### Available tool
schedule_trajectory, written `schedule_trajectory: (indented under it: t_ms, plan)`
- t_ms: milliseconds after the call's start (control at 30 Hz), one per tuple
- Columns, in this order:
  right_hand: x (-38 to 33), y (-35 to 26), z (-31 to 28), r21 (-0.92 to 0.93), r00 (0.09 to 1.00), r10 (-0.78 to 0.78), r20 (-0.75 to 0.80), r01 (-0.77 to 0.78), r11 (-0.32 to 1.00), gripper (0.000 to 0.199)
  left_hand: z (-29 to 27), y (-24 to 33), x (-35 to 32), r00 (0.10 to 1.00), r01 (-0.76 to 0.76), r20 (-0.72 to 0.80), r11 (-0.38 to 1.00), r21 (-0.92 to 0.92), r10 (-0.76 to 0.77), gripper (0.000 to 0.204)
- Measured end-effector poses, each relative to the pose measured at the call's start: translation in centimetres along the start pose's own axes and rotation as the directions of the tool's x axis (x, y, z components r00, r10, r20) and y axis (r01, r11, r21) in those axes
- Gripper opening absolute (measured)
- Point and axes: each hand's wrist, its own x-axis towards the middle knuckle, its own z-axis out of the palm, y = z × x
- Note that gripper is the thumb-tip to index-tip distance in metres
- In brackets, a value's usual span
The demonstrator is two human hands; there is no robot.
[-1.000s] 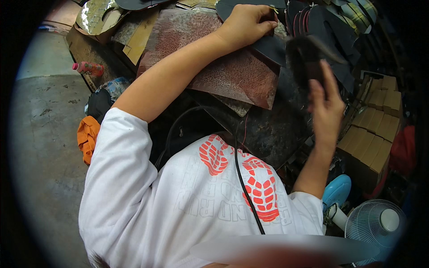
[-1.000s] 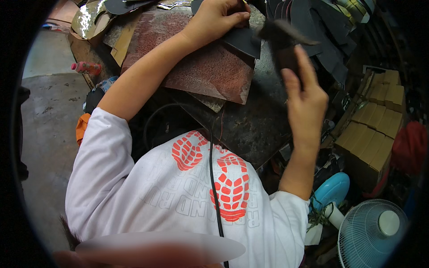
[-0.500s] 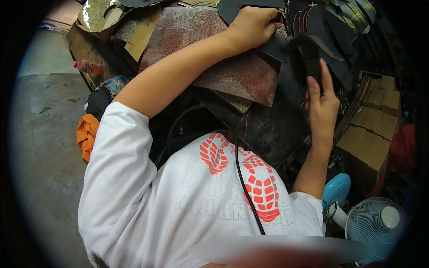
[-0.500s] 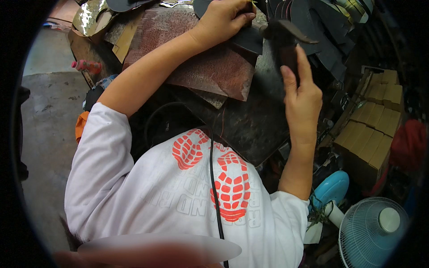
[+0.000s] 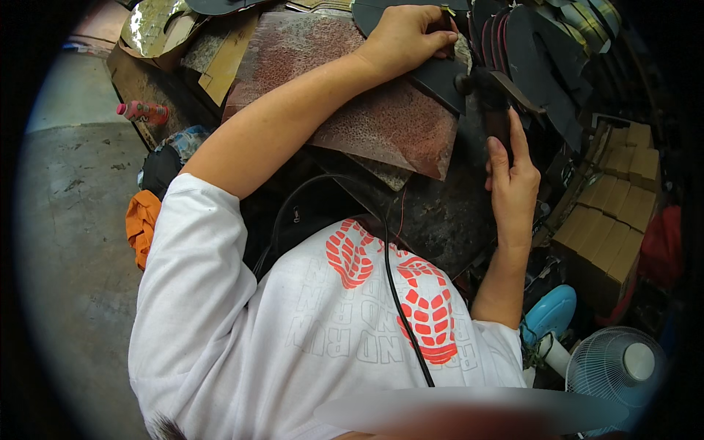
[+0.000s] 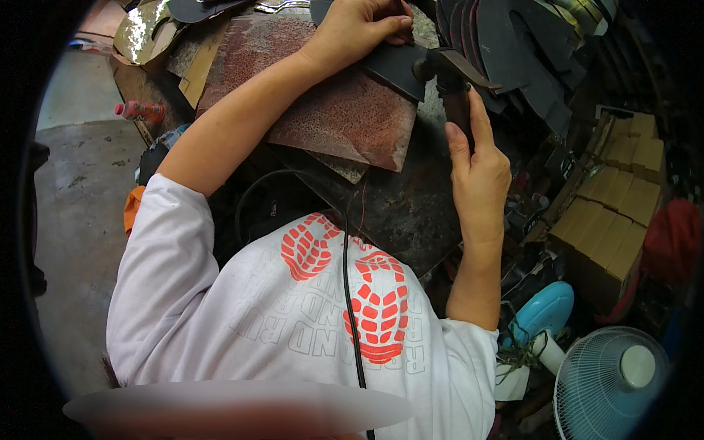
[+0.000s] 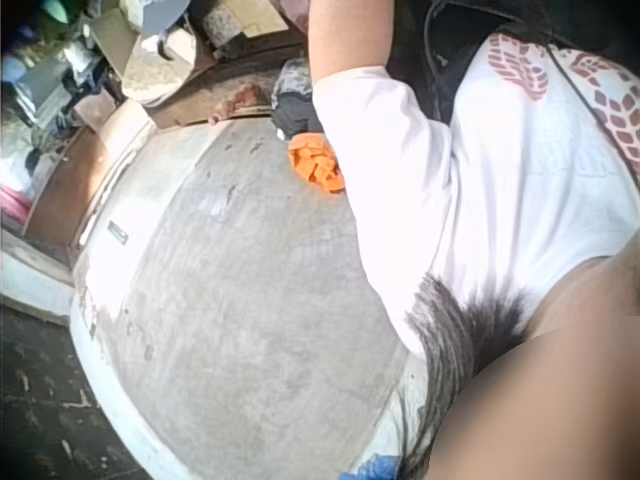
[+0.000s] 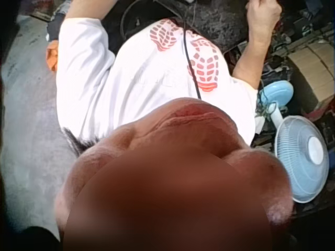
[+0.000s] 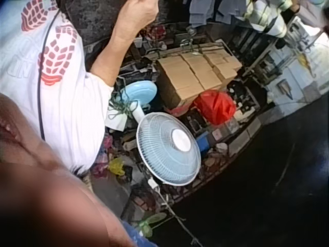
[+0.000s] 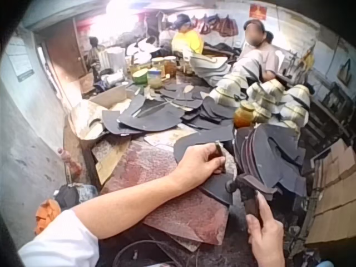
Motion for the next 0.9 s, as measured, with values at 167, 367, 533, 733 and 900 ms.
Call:
schedule_trajectory:
  t_ms: [167,367,533,733,900]
  plan:
    - [0.8,-6.2,-6.4,0.079,0.945,-0.216,-0.246,0.242,0.967,0.044,0.0,0.3,0.0,0.925,-0.377,0.085,0.861,0.342,0.372,0.011]
    - [2.1,-10.7,-9.0,0.242,0.728,-0.545,-0.415,0.666,0.705,0.052,1.9,-0.2,0.5,0.764,-0.616,0.198,0.602,0.508,0.614,0.014]
    - [1.3,-5.3,-3.2,0.179,0.991,-0.006,-0.136,0.031,0.983,0.052,1.9,-0.7,0.4,0.796,-0.554,0.101,0.651,0.519,0.597,0.017]
    - [-0.3,-3.4,-1.7,0.012,0.991,-0.109,0.074,0.109,0.994,0.051,1.2,-0.8,0.4,0.992,-0.105,-0.056,0.984,0.146,0.114,0.016]
    - [-0.6,-3.2,-0.2,-0.029,0.999,0.029,-0.012,-0.030,0.999,0.053,0.9,-0.4,0.5,0.994,0.103,-0.010,0.952,-0.288,-0.111,0.011]
